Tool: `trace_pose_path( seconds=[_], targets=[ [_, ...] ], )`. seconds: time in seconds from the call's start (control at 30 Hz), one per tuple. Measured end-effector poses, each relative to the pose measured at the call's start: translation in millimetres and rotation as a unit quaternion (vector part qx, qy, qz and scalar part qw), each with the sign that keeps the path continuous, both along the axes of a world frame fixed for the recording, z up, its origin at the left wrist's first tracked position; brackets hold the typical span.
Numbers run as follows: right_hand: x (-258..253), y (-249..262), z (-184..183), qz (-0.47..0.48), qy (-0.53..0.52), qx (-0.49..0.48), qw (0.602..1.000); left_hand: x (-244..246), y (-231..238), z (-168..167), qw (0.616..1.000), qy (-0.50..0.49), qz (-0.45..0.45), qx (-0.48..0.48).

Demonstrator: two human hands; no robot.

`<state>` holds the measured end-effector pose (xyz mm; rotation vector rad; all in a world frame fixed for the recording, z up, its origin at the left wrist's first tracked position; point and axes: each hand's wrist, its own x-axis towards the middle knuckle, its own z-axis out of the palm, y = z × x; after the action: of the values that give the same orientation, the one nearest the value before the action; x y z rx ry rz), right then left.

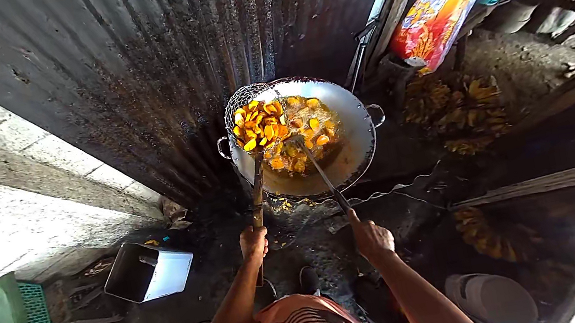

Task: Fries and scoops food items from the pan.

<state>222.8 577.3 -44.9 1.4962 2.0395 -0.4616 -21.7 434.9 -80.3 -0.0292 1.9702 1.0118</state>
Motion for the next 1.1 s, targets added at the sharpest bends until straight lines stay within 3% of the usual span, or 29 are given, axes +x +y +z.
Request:
trace_pose_path(
  seconds=[0.2,0.33,0.53,0.67,0.87,1.1],
  targets=[
    [-43,25,-24,-0.061,0.118,-0.055,0.990,5,2,-1,1.000,0.008,0.006,-0.003],
    [-33,26,-35,-0.129,0.272,-0.125,0.945,7,3,-2,1.000,0.015,0.010,-0.008],
    [27,8,-3,-0.140,0.245,-0.159,0.946,8,4,1,1.000,0.014,0.016,-0.003],
    [53,3,-3,-0.154,0.231,-0.141,0.950,7,2,1,1.000,0.017,0.011,-0.006],
    [5,21,-16,-0.140,0.207,-0.076,0.965,5,1,4,0.999,0.022,-0.007,-0.028],
    [-47,32,-29,-0.212,0.341,-0.160,0.901,5,2,3,1.000,0.016,0.003,-0.017]
  ],
)
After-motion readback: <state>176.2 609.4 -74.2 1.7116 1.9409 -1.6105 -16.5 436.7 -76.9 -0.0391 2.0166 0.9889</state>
